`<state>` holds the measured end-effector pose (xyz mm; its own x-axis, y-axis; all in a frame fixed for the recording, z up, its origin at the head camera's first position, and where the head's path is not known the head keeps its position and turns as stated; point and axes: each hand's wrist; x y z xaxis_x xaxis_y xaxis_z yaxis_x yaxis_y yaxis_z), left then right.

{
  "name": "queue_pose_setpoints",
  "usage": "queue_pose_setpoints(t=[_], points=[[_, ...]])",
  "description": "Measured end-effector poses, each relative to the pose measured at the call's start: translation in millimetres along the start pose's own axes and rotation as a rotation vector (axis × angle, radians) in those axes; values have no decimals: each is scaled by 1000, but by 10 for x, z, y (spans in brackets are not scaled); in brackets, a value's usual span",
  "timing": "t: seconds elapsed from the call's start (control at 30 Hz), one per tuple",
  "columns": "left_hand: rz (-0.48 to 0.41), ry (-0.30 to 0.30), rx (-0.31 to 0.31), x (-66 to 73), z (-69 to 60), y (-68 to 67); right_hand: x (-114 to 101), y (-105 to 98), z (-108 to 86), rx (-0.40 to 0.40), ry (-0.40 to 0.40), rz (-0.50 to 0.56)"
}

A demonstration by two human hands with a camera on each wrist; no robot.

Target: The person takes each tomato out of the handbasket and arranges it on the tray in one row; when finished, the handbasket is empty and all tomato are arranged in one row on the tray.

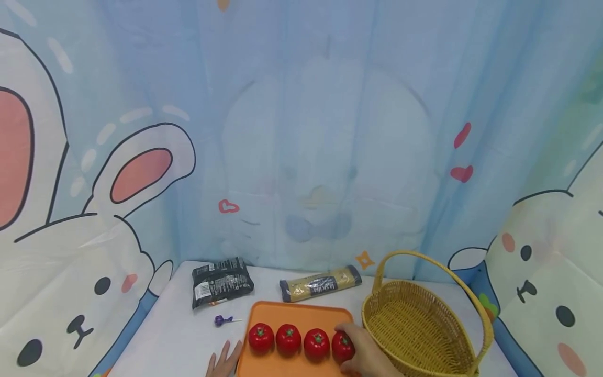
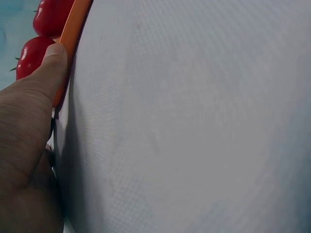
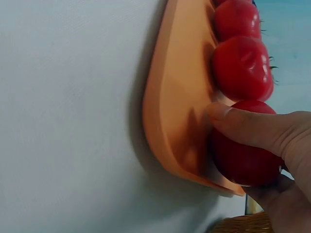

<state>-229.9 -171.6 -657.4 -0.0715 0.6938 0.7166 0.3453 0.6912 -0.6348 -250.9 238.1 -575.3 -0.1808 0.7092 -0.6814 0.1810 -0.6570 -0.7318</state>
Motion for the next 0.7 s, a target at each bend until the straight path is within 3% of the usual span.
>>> queue_pose_setpoints(t=[0.13,0.23,0.4,0.57,0.7], points=[[-5,32,6,-8,-19,10,53,20,11,19,-9,2],[-9,47,10,-1,-31,0,52,34,23,31,26,11],[-19,32,7,0,-24,-14,50,59,47,44,65,39],[-22,27,10,-5,-22,-10,71,82,34,67,42,59],[-38,76,29,22,-80,-26,83,95,13,93,38,63]])
Point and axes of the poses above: each hand's wrist, its own z-axis towards the middle knuckle, its own y-axis out of the palm, x = y × z, and after that the axes turned 6 degrees about x, right-handed
